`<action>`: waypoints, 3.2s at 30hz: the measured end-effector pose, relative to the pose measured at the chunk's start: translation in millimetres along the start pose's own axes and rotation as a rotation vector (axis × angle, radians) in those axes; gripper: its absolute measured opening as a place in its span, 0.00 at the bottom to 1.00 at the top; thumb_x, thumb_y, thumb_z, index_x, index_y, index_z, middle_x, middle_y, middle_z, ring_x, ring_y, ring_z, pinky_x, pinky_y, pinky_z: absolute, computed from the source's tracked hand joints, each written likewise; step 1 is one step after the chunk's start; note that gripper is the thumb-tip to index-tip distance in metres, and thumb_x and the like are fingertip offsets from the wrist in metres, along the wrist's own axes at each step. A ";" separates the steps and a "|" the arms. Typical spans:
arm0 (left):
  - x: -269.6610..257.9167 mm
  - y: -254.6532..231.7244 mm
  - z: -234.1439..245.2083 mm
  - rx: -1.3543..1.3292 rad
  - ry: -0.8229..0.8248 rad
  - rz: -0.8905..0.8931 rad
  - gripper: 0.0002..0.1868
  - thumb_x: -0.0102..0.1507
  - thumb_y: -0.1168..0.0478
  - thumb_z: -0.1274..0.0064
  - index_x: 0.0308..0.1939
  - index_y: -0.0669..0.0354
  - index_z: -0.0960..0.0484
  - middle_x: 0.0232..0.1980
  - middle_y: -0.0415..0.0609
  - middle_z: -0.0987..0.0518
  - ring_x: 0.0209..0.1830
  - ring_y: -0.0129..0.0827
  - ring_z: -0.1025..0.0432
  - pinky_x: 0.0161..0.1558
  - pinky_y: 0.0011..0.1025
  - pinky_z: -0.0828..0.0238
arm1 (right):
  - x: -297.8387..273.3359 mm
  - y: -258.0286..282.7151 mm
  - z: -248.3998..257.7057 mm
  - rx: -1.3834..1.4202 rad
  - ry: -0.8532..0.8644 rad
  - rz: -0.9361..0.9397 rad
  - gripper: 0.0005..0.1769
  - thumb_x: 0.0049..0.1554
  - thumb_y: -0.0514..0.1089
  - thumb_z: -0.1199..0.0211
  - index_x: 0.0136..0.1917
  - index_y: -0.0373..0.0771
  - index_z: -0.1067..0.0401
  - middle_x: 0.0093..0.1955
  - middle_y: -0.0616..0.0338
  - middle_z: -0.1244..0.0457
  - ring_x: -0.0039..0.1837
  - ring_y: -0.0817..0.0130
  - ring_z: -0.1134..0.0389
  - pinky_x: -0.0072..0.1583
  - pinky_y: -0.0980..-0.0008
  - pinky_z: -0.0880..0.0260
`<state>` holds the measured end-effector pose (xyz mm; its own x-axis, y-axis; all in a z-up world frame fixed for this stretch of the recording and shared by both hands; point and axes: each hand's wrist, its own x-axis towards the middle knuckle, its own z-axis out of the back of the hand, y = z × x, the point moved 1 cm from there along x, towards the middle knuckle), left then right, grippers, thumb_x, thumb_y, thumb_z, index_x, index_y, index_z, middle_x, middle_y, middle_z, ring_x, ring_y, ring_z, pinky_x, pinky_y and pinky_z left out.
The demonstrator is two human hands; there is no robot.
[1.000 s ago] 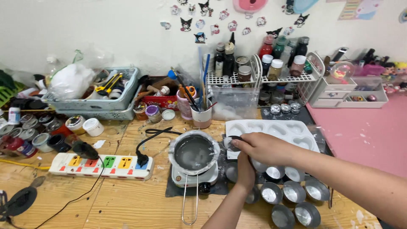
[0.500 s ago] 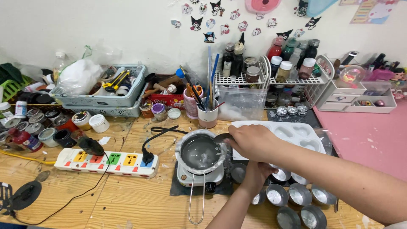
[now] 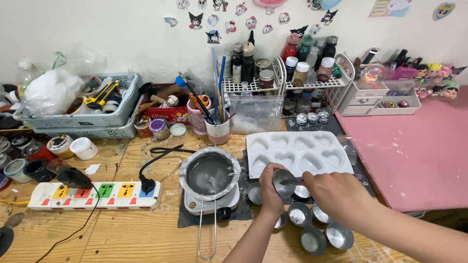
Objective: Pouring melted wax from a heated container into individual metal molds using a spoon.
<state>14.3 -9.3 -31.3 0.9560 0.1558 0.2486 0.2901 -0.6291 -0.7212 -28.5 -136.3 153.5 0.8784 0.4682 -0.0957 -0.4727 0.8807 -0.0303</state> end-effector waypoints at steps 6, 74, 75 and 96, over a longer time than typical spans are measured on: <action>-4.3 -9.5 -9.4 0.049 0.019 0.031 0.21 0.72 0.51 0.72 0.41 0.60 0.27 0.36 0.45 0.25 0.36 0.28 0.31 0.43 0.28 0.32 | 4.6 5.9 -48.3 -0.267 -0.063 0.060 0.09 0.55 0.40 0.41 0.48 0.39 0.37 0.30 0.56 0.31 0.33 0.59 0.26 0.33 0.61 0.27; 5.8 -24.1 -5.7 0.231 0.178 -0.111 0.19 0.71 0.54 0.73 0.44 0.63 0.28 0.44 0.53 0.23 0.44 0.35 0.29 0.52 0.32 0.31 | 22.8 -22.8 -103.8 1.299 0.387 -0.274 0.20 0.65 0.55 0.45 0.38 0.40 0.33 0.22 0.68 0.48 0.22 0.77 0.54 0.25 0.71 0.58; 6.7 -24.6 -5.1 0.231 0.177 -0.111 0.19 0.71 0.54 0.73 0.44 0.63 0.28 0.44 0.53 0.23 0.44 0.35 0.29 0.52 0.32 0.31 | 21.4 -22.3 -99.9 1.299 0.389 -0.274 0.20 0.65 0.55 0.45 0.38 0.40 0.33 0.22 0.68 0.48 0.22 0.77 0.54 0.25 0.71 0.58; 9.0 57.8 38.4 0.136 -0.138 0.138 0.21 0.73 0.43 0.70 0.55 0.51 0.28 0.36 0.35 0.28 0.30 0.20 0.37 0.26 0.21 0.42 | 99.1 70.2 13.1 0.323 0.008 0.178 0.34 0.61 0.71 0.55 0.48 0.44 0.20 0.39 0.56 0.30 0.44 0.53 0.29 0.46 0.53 0.30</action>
<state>41.4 -15.0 -95.5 0.9812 0.1842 0.0579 0.1509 -0.5444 -0.8252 26.4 -27.1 154.9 0.7832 0.6167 -0.0789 -0.5706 0.7634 0.3027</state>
